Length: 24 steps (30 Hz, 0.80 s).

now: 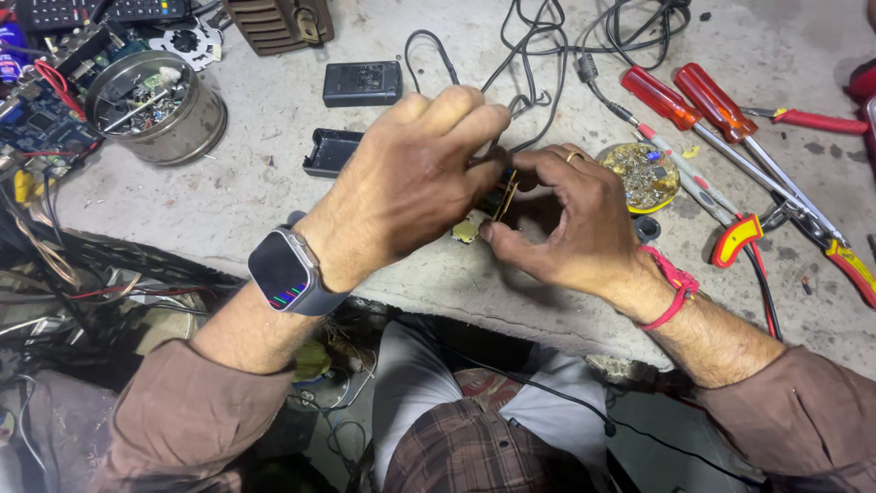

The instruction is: The person opens a black power adapter, removes the internal transformer and circuit board, and solders wires to the board using a soldering iron. The adapter casing is set aside, and the internal components are manipulated and reconnected.

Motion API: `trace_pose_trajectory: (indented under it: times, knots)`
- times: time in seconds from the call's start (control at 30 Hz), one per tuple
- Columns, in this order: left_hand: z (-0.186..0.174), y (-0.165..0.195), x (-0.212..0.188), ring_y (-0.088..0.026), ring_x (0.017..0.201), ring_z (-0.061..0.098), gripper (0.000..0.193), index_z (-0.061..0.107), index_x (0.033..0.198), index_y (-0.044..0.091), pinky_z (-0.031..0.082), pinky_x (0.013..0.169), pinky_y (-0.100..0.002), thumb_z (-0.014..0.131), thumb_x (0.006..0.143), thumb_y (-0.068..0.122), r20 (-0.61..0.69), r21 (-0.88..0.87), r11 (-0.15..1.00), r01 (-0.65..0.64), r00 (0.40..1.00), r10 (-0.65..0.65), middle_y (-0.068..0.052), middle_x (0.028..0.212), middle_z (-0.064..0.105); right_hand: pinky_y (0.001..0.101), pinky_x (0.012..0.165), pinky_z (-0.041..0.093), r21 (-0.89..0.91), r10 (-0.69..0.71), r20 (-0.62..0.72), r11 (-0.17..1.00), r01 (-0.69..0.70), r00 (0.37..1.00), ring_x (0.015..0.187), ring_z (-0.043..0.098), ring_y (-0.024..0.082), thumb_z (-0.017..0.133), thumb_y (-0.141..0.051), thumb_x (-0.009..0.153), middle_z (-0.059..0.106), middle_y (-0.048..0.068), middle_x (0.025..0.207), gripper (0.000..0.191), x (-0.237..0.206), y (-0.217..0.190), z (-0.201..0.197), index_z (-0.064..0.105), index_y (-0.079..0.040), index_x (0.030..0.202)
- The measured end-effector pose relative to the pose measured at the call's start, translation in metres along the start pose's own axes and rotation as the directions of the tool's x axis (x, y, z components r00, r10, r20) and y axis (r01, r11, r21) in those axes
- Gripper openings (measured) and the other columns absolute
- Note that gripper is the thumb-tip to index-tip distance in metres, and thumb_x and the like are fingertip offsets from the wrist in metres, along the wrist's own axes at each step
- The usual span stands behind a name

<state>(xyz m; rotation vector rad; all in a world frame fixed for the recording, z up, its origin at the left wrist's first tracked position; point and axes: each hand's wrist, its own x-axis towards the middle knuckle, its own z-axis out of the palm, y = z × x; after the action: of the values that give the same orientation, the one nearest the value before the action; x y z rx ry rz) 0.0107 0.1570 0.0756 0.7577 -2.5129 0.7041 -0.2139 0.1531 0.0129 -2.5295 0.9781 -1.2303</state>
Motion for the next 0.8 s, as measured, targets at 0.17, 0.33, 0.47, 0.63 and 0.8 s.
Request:
trace_pose_trajectory:
  times: [0.17,0.33,0.47,0.63,0.8]
  knots:
    - [-0.01,-0.005,0.004,-0.017,0.105,0.052,0.02,0.076,0.102,0.023,0.044,0.073,-0.029,0.072,0.084,0.03,0.107,0.156,0.98,-0.126,0.988,0.11,0.002,0.101,0.057,0.0332,0.078,0.058,0.011,0.042,0.042,0.999,-0.043,0.998,0.085,0.072,0.024,0.089,-0.025,0.071,0.072,0.014,0.097,0.051,0.0,-0.006,0.001,0.069,0.002,0.108]
    - [-0.011,-0.014,0.007,-0.016,0.098,0.053,0.025,0.074,0.1,0.011,0.044,0.074,-0.03,0.077,0.083,0.028,0.205,-0.021,0.997,-0.071,0.976,0.074,0.001,0.097,0.058,0.0349,0.083,0.056,0.013,-0.036,0.026,0.999,0.036,0.999,0.092,0.072,0.026,0.092,-0.026,0.069,0.072,0.015,0.105,0.06,0.0,-0.01,-0.001,0.068,0.003,0.116]
    - [-0.015,-0.01,-0.001,-0.019,0.1,0.054,0.013,0.075,0.093,0.014,0.042,0.078,-0.036,0.079,0.084,0.023,0.08,-0.108,0.994,-0.02,0.996,0.028,0.002,0.093,0.059,0.0342,0.083,0.056,0.024,-0.009,0.036,1.0,0.008,0.999,0.092,0.072,0.026,0.092,-0.026,0.068,0.073,0.015,0.105,0.06,0.0,-0.011,-0.002,0.069,0.002,0.116]
    - [-0.011,-0.003,-0.008,-0.023,0.094,0.055,0.016,0.076,0.089,0.012,0.04,0.077,-0.041,0.079,0.081,0.025,0.062,-0.242,0.969,0.046,0.998,-0.032,0.0,0.087,0.062,0.0343,0.086,0.057,0.016,-0.036,0.08,0.999,0.035,0.996,0.094,0.072,0.025,0.095,-0.029,0.067,0.074,0.014,0.106,0.065,-0.004,-0.018,-0.007,0.068,0.001,0.118]
    - [-0.01,-0.01,-0.014,-0.024,0.099,0.059,0.009,0.076,0.092,0.014,0.042,0.082,-0.044,0.078,0.089,0.022,0.208,-0.463,0.864,0.198,0.972,-0.111,-0.001,0.093,0.067,0.0336,0.086,0.058,0.015,-0.065,0.079,0.998,0.064,0.995,0.096,0.073,0.022,0.095,-0.029,0.073,0.074,0.014,0.112,0.065,-0.008,-0.026,-0.009,0.067,0.001,0.124]
